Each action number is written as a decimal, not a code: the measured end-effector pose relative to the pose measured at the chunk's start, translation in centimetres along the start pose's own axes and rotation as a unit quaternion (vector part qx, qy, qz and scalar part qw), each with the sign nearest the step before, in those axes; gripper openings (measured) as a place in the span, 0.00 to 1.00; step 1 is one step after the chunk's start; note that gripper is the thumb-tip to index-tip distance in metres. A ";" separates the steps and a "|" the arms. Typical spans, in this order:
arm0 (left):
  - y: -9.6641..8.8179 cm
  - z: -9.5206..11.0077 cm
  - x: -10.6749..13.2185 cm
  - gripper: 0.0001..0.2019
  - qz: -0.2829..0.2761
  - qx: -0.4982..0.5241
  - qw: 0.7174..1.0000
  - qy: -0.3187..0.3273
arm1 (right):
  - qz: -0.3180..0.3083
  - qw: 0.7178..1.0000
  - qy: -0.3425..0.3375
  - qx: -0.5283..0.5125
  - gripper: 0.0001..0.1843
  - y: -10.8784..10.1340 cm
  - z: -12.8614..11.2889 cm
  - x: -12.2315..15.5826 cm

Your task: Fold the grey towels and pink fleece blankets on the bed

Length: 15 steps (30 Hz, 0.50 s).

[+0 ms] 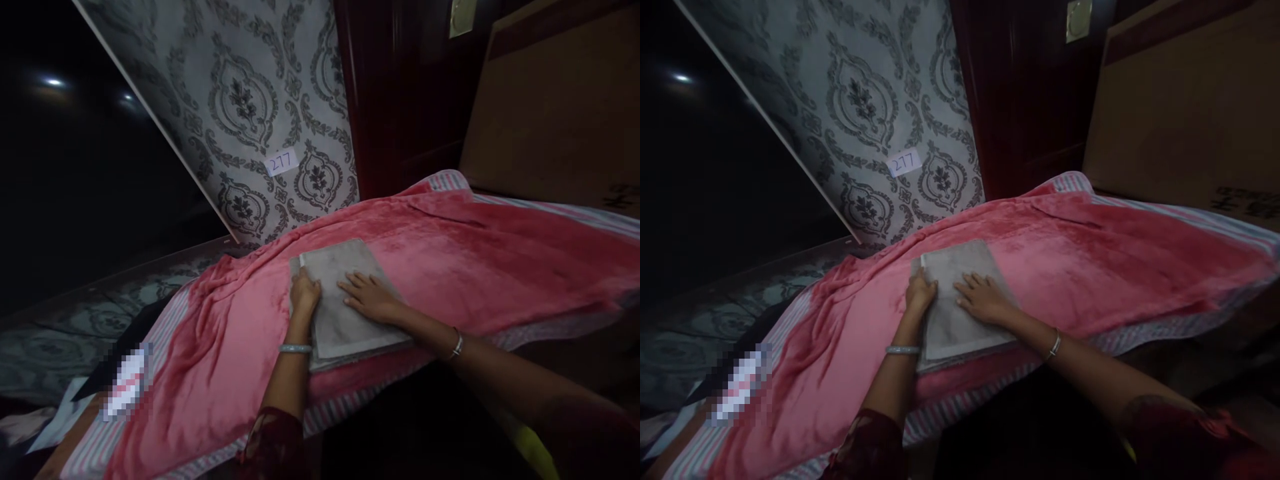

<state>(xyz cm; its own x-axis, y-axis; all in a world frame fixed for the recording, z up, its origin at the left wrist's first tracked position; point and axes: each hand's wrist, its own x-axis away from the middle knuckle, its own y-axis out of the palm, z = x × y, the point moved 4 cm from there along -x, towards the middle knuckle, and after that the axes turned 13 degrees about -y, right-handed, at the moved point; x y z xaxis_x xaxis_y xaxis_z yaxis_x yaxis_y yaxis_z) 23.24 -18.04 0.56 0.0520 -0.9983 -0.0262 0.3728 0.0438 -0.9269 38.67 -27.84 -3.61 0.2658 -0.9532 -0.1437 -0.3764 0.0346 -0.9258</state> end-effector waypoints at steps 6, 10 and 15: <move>0.7 -0.7 0.3 0.30 -0.021 0.002 0.999 0.028 | 0.003 0.999 -0.024 0.021 0.34 1.2 -2.8 1.5; 0.6 -0.9 0.6 0.28 -0.030 0.047 0.998 0.031 | 0.021 0.998 -0.031 0.045 0.33 1.6 -3.1 1.9; -1.0 -3.9 0.8 0.28 0.026 0.181 0.983 -0.006 | 0.024 0.999 -0.029 0.038 0.32 1.3 -3.1 2.3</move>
<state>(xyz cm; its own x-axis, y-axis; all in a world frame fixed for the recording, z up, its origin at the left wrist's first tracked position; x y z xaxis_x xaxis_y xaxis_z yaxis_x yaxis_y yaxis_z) 19.28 -18.99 0.03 0.0894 -0.9939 -0.0642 0.6749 0.1078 -0.7300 36.04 -30.94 -4.08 0.3015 -0.9308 -0.2065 -0.3228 0.1042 -0.9407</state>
